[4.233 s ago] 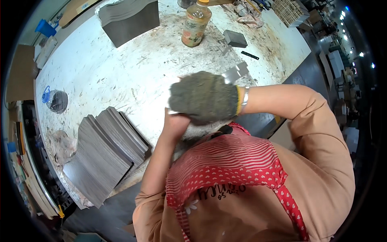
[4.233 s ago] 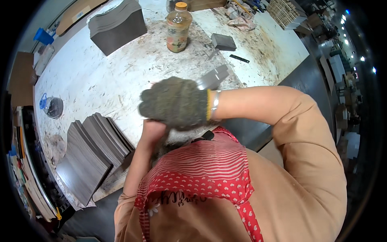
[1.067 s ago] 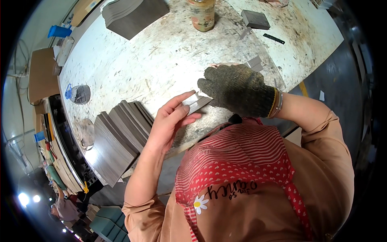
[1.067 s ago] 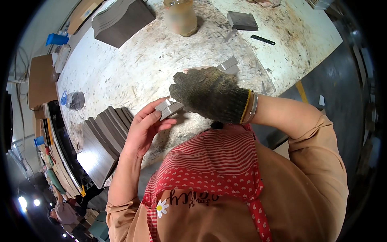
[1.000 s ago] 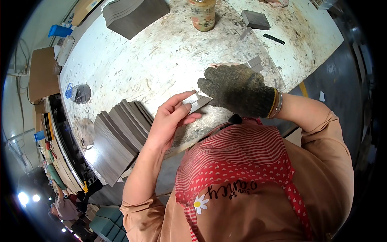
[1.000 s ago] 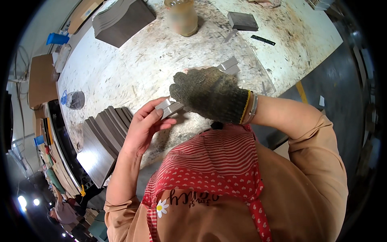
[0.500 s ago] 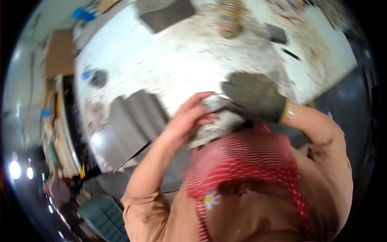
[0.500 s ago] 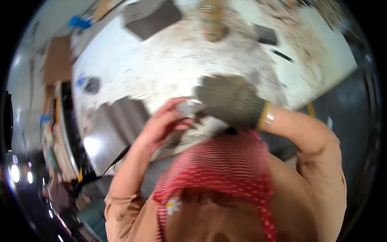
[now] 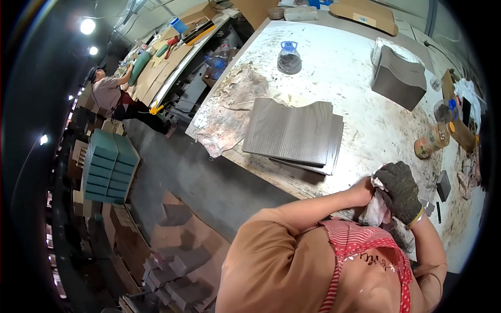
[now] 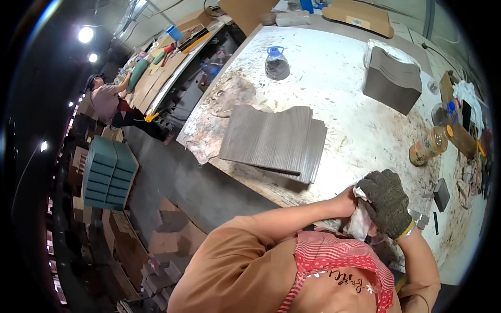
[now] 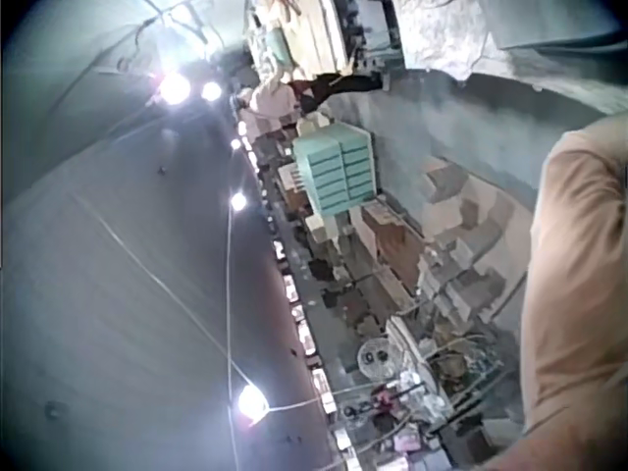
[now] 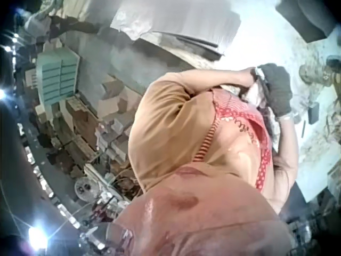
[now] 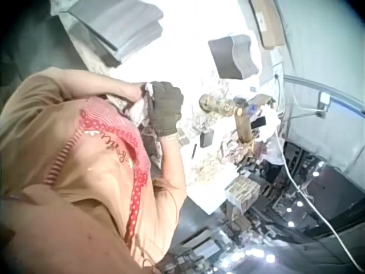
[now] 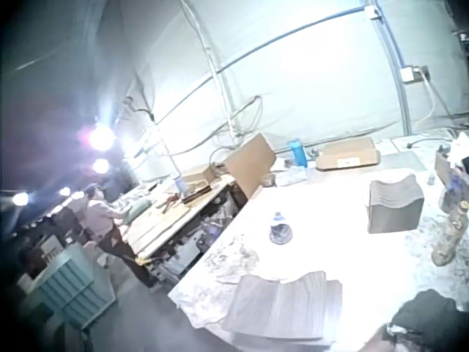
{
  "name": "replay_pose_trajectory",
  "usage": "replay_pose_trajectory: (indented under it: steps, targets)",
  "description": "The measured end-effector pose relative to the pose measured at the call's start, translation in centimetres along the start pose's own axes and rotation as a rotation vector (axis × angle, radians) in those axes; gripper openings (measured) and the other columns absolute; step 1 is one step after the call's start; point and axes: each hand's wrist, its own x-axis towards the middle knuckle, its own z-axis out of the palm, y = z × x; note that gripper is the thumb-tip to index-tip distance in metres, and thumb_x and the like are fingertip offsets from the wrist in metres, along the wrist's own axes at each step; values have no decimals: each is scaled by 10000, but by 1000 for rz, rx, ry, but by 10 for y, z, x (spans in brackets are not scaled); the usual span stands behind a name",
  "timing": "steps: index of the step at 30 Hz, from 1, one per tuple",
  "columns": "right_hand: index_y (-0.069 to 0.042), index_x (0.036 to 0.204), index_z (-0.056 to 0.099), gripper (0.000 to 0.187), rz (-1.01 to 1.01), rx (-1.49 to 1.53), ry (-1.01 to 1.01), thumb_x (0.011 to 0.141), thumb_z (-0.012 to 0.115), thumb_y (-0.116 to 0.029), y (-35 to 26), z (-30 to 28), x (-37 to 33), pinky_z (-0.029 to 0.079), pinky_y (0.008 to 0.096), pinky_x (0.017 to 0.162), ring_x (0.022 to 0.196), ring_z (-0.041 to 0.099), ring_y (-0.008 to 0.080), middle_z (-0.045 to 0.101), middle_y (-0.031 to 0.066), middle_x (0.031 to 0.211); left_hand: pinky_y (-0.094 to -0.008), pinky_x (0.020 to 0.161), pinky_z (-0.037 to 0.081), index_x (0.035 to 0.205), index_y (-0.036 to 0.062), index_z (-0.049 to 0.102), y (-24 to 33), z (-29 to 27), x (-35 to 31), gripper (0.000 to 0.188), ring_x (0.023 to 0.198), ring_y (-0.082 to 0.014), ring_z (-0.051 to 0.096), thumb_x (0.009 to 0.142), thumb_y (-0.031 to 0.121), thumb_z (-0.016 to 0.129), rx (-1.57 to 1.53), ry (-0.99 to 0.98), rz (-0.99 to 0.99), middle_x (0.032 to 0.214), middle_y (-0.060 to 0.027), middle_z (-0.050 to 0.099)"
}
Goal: The person is cleaning or polishing curved wooden furniture components using a liquid and a cloth.
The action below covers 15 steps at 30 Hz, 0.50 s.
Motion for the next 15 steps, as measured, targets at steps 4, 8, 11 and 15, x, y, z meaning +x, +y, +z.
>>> replay_pose_trajectory:
  steps: [4,8,11,15]
  targets:
    - [-20,1037,567,303,231,26,253,740,603,-69,48,22,-40,411,396,888,993,531,347,571,157,1034,-354,773,466,1049,29,524,17,-2,5,294,844,-266,596,771,99,588,453,-58,-107,928,-190,601]
    - [-27,1047,579,281,519,50,277,772,595,-85,75,2,-82,415,369,887,986,541,308,580,149,1018,-372,748,464,1034,40,520,23,8,11,284,840,-300,593,765,98,592,319,-95,-215,913,-176,602]
    - [-75,1055,589,322,86,150,208,736,616,-105,36,7,-27,367,385,937,1061,493,284,548,113,1093,-364,779,477,1041,32,572,-8,-2,16,268,886,-263,609,791,117,613,380,-129,-243,993,-153,619]
    - [-71,1080,570,316,-12,-23,162,781,567,-174,37,20,-19,373,414,939,1083,490,295,542,143,1121,-309,795,482,1084,31,562,32,3,18,345,907,-187,604,761,90,665,-64,-5,-153,983,-83,644]
